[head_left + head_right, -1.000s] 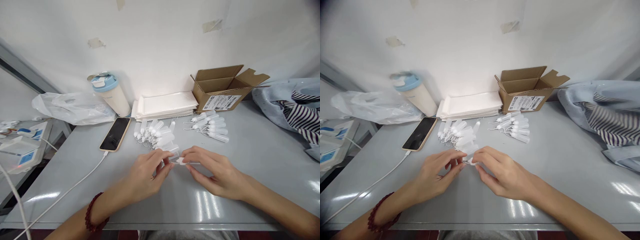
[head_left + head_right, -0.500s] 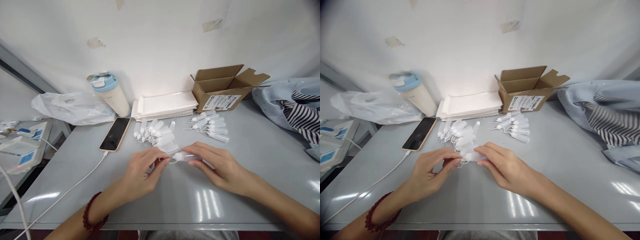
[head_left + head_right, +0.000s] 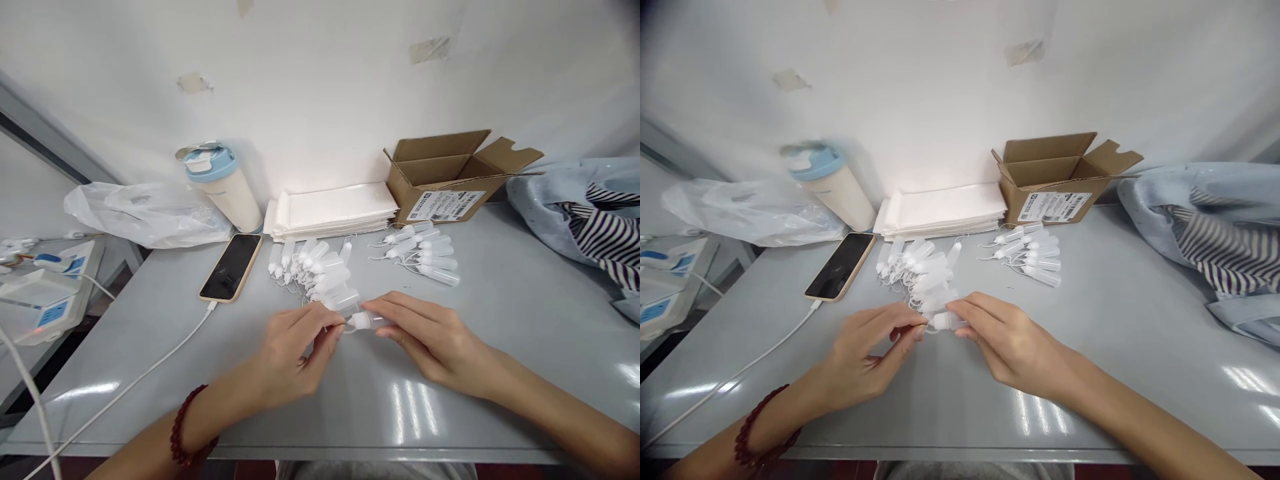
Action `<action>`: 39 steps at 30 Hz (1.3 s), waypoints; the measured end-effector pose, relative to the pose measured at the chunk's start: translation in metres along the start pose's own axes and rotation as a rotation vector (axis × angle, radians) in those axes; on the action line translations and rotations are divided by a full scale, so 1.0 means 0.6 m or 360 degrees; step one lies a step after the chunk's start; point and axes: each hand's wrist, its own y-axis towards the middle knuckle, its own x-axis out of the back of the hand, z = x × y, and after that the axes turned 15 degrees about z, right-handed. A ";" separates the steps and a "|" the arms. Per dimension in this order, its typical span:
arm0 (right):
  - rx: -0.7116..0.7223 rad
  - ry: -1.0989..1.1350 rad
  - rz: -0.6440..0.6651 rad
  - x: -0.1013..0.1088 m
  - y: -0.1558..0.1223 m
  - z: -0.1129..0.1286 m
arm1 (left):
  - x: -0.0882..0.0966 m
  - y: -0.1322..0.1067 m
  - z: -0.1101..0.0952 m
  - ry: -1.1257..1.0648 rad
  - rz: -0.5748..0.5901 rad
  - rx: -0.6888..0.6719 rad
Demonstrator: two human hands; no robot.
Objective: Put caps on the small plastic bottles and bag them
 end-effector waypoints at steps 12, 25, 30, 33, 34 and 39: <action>0.0020 -0.0162 -0.0001 0.000 0.003 -0.006 | -0.011 0.001 0.002 0.0155 -0.0145 -0.0025; 0.0048 -0.0177 -0.0018 0.000 0.000 -0.007 | -0.015 -0.002 0.006 0.0135 -0.0111 -0.0081; 0.0046 -0.0166 0.0005 -0.004 0.001 -0.007 | -0.015 -0.001 0.006 0.0105 -0.0089 -0.0080; 0.0003 -0.0224 0.0033 -0.009 0.000 -0.007 | -0.007 0.001 0.005 0.0143 -0.0099 -0.0082; -0.0028 -0.0273 0.0026 -0.010 0.000 -0.009 | -0.001 0.001 0.005 0.0170 -0.0126 -0.0078; -0.0269 -0.0496 -0.0167 0.001 -0.003 -0.031 | 0.037 0.007 0.026 0.0377 -0.0436 0.0332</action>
